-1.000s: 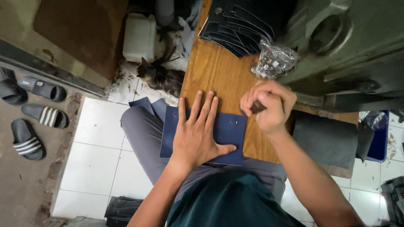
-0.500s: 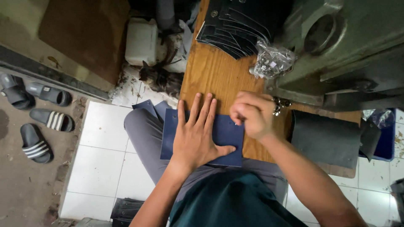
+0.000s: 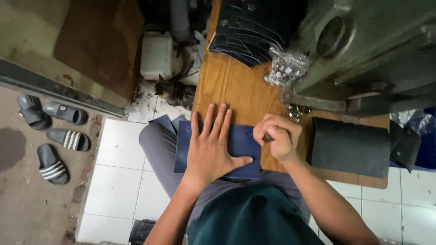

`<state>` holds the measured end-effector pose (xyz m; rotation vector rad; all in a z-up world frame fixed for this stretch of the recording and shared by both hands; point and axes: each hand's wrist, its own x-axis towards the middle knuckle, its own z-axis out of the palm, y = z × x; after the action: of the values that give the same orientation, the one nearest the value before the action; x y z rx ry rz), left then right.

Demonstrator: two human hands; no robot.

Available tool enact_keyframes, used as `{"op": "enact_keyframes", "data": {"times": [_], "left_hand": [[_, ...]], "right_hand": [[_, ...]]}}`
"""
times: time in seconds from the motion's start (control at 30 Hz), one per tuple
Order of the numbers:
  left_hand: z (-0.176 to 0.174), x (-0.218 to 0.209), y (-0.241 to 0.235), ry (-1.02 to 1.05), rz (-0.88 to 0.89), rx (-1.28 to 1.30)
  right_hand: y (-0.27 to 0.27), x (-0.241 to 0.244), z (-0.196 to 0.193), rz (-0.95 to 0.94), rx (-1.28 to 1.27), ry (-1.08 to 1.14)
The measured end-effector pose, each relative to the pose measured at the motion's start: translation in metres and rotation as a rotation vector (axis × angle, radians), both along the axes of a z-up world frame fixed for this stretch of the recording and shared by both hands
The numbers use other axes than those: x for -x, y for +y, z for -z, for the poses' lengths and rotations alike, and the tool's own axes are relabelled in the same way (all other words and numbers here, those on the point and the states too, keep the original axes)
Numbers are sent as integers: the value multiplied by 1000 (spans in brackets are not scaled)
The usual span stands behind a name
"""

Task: The person sits at a low table and attaches metal snap fasteners to black leather pieces. They position a snap component on the leather, use a hand-operated press machine to set the snaps, and place finished leather pieces on a stack, handling several pieces one at a time.

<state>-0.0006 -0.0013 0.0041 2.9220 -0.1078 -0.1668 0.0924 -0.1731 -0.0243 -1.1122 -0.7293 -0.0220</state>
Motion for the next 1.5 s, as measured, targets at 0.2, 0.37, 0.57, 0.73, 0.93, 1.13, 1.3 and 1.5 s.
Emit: {"op": "enact_keyframes", "data": {"times": [0.2, 0.37, 0.57, 0.73, 0.93, 1.13, 1.3, 1.5], "left_hand": [[4, 4, 2, -69, 7, 23], [7, 4, 3, -310, -1, 195], [14, -8, 12, -666, 107, 295], [-17, -5, 20, -732, 104, 546], [-38, 15, 3, -1148, -138, 553], [-56, 31, -17, -625, -320, 1403], [-25, 21, -16, -216, -487, 1691], [-27, -46, 6, -284, -444, 1527]], "right_hand": [[-35, -2, 13, 248, 157, -138], [-38, -8, -9, 649, 350, -334], [-42, 22, -42, 1061, 574, -731], [-16, 62, -59, 687, 500, -477], [-8, 76, -59, 544, 694, -325], [0, 66, -70, 764, 757, -668], [7, 72, -66, 595, 861, -769], [-19, 93, -35, 563, 620, -542]]}}
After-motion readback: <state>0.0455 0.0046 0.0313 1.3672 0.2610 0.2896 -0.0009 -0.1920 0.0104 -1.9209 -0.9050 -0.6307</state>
